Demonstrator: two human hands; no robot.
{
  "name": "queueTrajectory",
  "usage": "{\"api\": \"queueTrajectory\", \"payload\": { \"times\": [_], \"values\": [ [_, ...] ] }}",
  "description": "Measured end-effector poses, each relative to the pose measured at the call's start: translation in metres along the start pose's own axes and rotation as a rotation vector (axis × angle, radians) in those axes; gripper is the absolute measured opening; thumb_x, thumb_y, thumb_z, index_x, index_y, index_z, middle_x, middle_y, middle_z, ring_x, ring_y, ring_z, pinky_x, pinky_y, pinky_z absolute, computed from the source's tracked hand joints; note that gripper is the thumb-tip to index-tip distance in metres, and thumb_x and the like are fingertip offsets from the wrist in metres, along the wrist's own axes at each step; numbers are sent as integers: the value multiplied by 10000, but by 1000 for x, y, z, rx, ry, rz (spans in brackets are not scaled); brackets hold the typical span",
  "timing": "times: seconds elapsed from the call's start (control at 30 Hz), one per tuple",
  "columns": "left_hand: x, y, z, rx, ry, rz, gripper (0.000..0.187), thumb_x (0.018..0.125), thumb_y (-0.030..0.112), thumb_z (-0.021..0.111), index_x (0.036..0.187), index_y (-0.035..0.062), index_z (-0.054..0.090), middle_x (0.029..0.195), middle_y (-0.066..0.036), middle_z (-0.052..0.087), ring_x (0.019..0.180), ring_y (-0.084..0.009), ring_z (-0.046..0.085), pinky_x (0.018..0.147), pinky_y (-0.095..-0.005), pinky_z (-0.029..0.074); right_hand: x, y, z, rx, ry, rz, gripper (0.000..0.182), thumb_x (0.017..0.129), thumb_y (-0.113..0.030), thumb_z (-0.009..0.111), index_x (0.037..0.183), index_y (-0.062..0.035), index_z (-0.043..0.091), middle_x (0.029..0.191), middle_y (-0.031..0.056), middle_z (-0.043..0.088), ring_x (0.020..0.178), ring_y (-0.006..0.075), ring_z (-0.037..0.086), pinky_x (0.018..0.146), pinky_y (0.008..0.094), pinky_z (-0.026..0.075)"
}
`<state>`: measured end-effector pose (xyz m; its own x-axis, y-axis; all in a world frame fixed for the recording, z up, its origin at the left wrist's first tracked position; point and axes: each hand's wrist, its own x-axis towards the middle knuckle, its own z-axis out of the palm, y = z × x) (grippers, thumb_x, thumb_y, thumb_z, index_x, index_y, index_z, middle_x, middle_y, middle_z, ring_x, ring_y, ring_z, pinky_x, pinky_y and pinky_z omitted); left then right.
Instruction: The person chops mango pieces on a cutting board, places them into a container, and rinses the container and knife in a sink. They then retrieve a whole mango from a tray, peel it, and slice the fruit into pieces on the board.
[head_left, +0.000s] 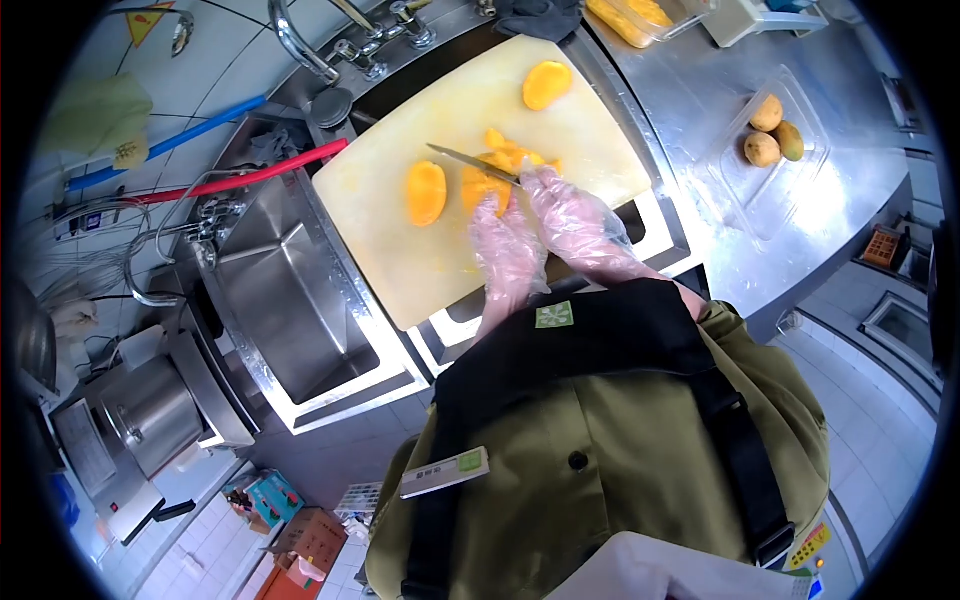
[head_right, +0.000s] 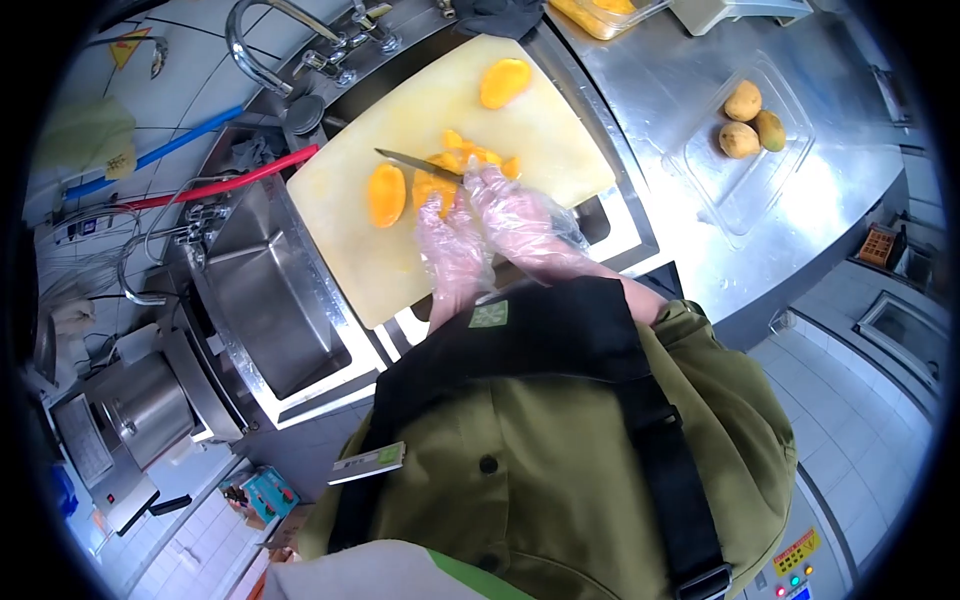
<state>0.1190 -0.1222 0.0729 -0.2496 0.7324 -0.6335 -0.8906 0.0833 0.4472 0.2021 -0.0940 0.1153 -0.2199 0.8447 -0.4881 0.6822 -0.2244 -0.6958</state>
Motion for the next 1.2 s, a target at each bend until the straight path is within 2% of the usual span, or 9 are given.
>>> {"api": "queueTrajectory", "payload": {
  "times": [0.1,0.33,0.47,0.57,0.67,0.8,1.07,1.1,1.2],
  "values": [
    [27,-15,-27,-409,-83,-211,296,847,200,435,1059,-3,474,1012,-151,522,927,-262,502,808,-333,411,12,5,6,90,-19,-18,474,914,-388,281,1252,-72,388,1212,165,463,1106,321,439,941,370,327],
    [23,-7,-44,1189,33,540,244,836,149,489,992,-40,493,874,-154,563,761,-256,526,694,-339,427,14,22,10,-187,-5,-167,456,916,-381,273,1264,-110,387,1238,146,448,1127,310,425,959,370,313],
    [9,-2,-24,324,-89,344,221,830,122,480,987,-30,512,815,-75,562,716,-168,496,685,-294,420,28,38,21,-367,55,-314,437,917,-351,262,1272,-125,382,1263,138,425,1140,298,417,965,369,316],
    [5,8,-27,1108,-62,466,222,830,105,463,992,-31,532,843,-61,570,754,-152,505,711,-276,411,25,30,16,-289,98,-278,382,896,-257,332,1215,-74,435,1179,167,487,1066,310,477,920,370,369],
    [8,-1,-29,1033,-35,536,232,839,99,437,1003,-26,542,896,-67,575,791,-139,507,724,-259,404,46,50,27,-569,201,-574,329,847,-165,407,1129,-12,481,1051,198,544,969,327,527,861,375,416],
    [12,-2,-17,-21,-66,216,267,874,118,417,1066,-54,488,1025,-100,541,915,-164,500,798,-271,398,48,51,12,-330,131,-419,322,830,-108,422,1129,7,451,1024,216,533,928,337,533,811,384,438],
    [27,-11,-42,1172,-114,561,228,853,152,432,995,-13,500,911,-70,545,809,-162,515,689,-292,414,8,44,22,-289,11,-239,392,933,-257,283,1247,-46,383,1222,186,443,1128,313,424,988,361,301],
    [26,-12,-41,977,-116,471,234,851,153,434,1006,-12,494,919,-74,547,819,-168,520,699,-295,419,11,50,26,-489,31,-330,425,938,-307,250,1265,-59,363,1213,156,465,1141,298,419,979,357,304],
    [20,-14,-27,371,-148,190,254,843,151,441,1038,-8,475,950,-88,549,852,-188,533,735,-301,433,2,8,6,40,-62,72,377,921,-293,347,1175,-36,454,1170,183,480,1110,297,443,948,365,325]
  ]
}}
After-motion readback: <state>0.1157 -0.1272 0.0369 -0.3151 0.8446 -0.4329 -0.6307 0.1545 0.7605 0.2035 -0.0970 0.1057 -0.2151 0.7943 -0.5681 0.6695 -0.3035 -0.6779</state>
